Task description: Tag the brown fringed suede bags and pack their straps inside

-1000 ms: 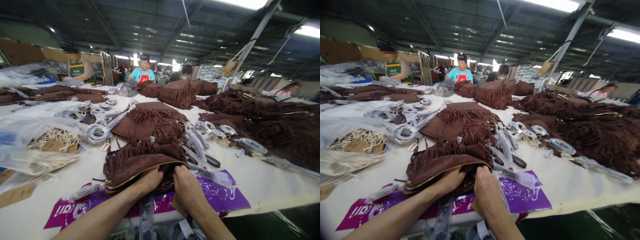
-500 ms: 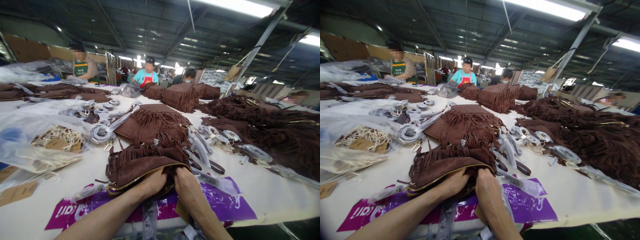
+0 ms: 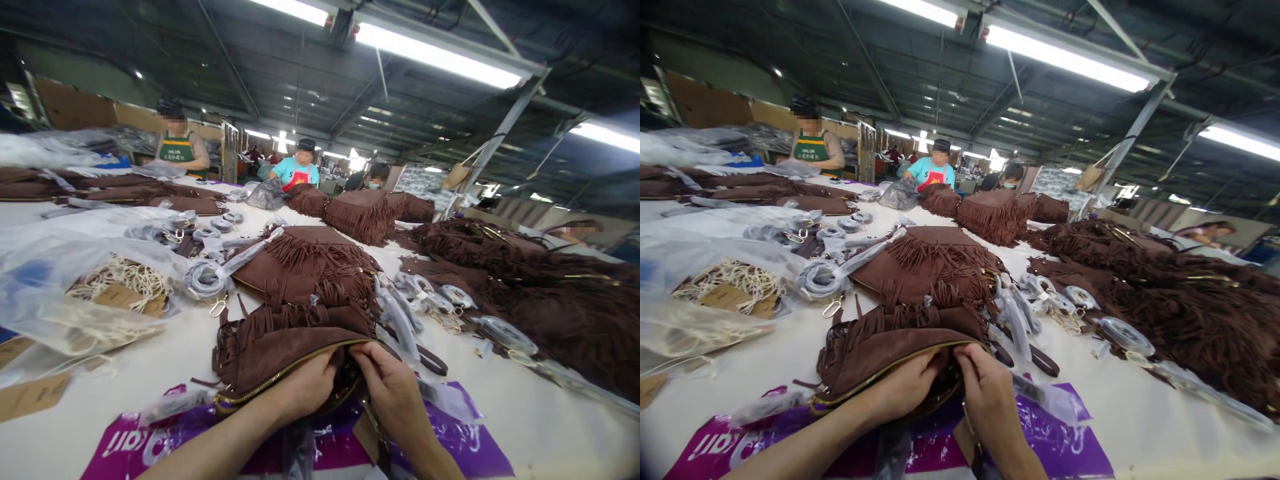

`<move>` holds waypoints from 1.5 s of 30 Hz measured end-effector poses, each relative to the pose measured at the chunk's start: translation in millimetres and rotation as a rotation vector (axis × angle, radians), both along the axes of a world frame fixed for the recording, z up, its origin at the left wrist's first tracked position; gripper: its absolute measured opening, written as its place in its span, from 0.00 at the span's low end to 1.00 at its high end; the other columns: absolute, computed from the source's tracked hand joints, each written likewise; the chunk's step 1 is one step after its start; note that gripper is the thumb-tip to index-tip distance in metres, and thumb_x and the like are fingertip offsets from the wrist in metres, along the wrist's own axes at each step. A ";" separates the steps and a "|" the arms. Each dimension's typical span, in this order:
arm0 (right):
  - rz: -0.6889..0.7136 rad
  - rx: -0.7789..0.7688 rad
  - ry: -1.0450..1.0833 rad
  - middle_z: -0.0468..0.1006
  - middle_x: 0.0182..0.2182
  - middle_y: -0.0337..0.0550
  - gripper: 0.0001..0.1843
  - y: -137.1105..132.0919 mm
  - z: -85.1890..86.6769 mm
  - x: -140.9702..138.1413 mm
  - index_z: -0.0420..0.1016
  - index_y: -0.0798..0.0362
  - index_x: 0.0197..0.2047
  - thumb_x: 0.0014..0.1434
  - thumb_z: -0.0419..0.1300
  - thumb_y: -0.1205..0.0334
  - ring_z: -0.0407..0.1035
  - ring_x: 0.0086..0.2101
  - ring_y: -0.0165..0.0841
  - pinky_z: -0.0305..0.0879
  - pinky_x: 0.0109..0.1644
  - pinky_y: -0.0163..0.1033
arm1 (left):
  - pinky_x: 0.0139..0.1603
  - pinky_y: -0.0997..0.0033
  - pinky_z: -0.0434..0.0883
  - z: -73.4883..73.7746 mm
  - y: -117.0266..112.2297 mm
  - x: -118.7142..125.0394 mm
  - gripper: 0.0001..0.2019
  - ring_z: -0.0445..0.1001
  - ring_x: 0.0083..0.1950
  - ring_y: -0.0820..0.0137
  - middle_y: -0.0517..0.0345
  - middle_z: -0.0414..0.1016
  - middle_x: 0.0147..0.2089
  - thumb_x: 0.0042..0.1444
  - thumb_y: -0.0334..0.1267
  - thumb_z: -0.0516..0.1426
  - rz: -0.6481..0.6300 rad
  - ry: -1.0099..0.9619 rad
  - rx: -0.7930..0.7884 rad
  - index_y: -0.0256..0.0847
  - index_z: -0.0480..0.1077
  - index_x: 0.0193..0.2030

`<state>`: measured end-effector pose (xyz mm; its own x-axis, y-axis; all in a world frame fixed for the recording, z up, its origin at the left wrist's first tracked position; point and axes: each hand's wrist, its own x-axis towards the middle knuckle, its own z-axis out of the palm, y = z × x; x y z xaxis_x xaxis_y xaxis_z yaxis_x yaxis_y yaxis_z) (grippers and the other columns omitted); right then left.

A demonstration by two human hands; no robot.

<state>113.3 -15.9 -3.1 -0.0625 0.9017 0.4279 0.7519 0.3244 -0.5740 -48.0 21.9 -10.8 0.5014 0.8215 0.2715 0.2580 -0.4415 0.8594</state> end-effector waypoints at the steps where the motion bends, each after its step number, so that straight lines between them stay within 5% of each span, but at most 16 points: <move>1: 0.000 -0.002 0.021 0.79 0.33 0.43 0.13 2.0 3.0 -0.7 0.72 0.51 0.37 0.67 0.48 0.59 0.73 0.34 0.36 0.65 0.38 0.35 | 0.64 0.60 0.62 1.3 0.4 -0.9 0.18 0.70 0.58 0.61 0.52 0.76 0.55 0.63 0.34 0.45 0.003 -0.017 0.012 0.42 0.72 0.53; 5: 0.096 0.033 -0.259 0.77 0.28 0.45 0.15 18.0 6.7 -1.6 0.72 0.52 0.36 0.63 0.44 0.67 0.72 0.30 0.37 0.62 0.34 0.36 | 0.64 0.59 0.61 5.7 3.9 -4.9 0.18 0.68 0.59 0.60 0.50 0.75 0.55 0.61 0.30 0.46 0.028 -0.008 0.141 0.42 0.71 0.51; 8: 0.111 0.038 -0.401 0.76 0.27 0.43 0.15 34.4 9.9 -2.0 0.71 0.52 0.35 0.60 0.45 0.71 0.71 0.29 0.35 0.59 0.32 0.35 | 0.54 0.63 0.66 10.3 5.1 -7.9 0.12 0.72 0.48 0.62 0.51 0.77 0.42 0.61 0.32 0.46 0.065 -0.055 0.147 0.42 0.71 0.40; 11: 0.069 0.061 -0.360 0.73 0.25 0.39 0.16 48.1 16.2 -6.0 0.66 0.50 0.29 0.64 0.43 0.69 0.68 0.27 0.32 0.57 0.30 0.33 | 0.38 0.71 0.66 16.1 5.8 -9.7 0.11 0.67 0.33 0.70 0.59 0.69 0.28 0.62 0.37 0.48 0.080 -0.220 -0.001 0.41 0.62 0.28; 17: 0.069 0.073 -0.345 0.69 0.22 0.34 0.16 54.9 19.2 -15.4 0.63 0.50 0.27 0.65 0.43 0.69 0.66 0.24 0.29 0.56 0.29 0.32 | 0.20 0.78 0.53 16.6 12.1 -9.3 0.13 0.57 0.19 0.78 0.64 0.68 0.22 0.60 0.49 0.52 -0.082 -0.517 -0.416 0.39 0.64 0.35; 23: 0.100 0.058 -0.416 0.74 0.28 0.37 0.10 56.9 15.4 -12.2 0.69 0.51 0.34 0.61 0.50 0.71 0.70 0.31 0.33 0.58 0.34 0.33 | 0.30 0.74 0.69 -0.3 16.5 0.3 0.19 0.75 0.31 0.71 0.56 0.73 0.32 0.50 0.53 0.62 -0.170 -0.687 -0.655 0.39 0.62 0.31; 30: 0.123 0.079 -0.418 0.73 0.30 0.40 0.09 45.9 9.8 -2.5 0.70 0.51 0.35 0.63 0.51 0.70 0.70 0.29 0.34 0.60 0.31 0.34 | 0.41 0.69 0.73 -10.1 23.2 3.3 0.20 0.78 0.38 0.68 0.52 0.75 0.38 0.53 0.46 0.63 -0.145 -0.803 -0.771 0.34 0.67 0.46; 37: 0.162 0.042 -0.151 0.78 0.35 0.43 0.16 51.0 9.1 1.7 0.71 0.50 0.39 0.66 0.43 0.65 0.72 0.37 0.34 0.67 0.42 0.37 | 0.38 0.70 0.72 -15.2 21.5 7.0 0.17 0.77 0.38 0.68 0.52 0.72 0.42 0.55 0.48 0.61 -0.139 -0.789 -0.776 0.37 0.69 0.44; 42: 0.206 -0.188 0.053 0.70 0.18 0.32 0.16 55.7 12.4 12.6 0.68 0.50 0.33 0.67 0.44 0.56 0.69 0.20 0.30 0.68 0.28 0.33 | 0.42 0.68 0.72 -20.4 22.1 9.0 0.22 0.78 0.43 0.65 0.47 0.74 0.50 0.54 0.54 0.59 -0.122 -0.704 -0.748 0.38 0.70 0.46; 45: 0.260 -0.339 0.172 0.72 0.20 0.33 0.17 55.1 13.2 23.7 0.68 0.51 0.34 0.66 0.45 0.51 0.72 0.20 0.30 0.69 0.23 0.32 | 0.50 0.63 0.70 -20.8 22.1 9.1 0.25 0.76 0.50 0.61 0.46 0.76 0.52 0.55 0.57 0.58 -0.128 -0.630 -0.703 0.39 0.72 0.49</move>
<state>137.0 39.1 10.0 -0.2589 0.9564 0.1349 0.5553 0.2617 -0.7894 -39.0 44.0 -31.6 0.5287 0.8487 -0.0129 -0.3580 0.2368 0.9032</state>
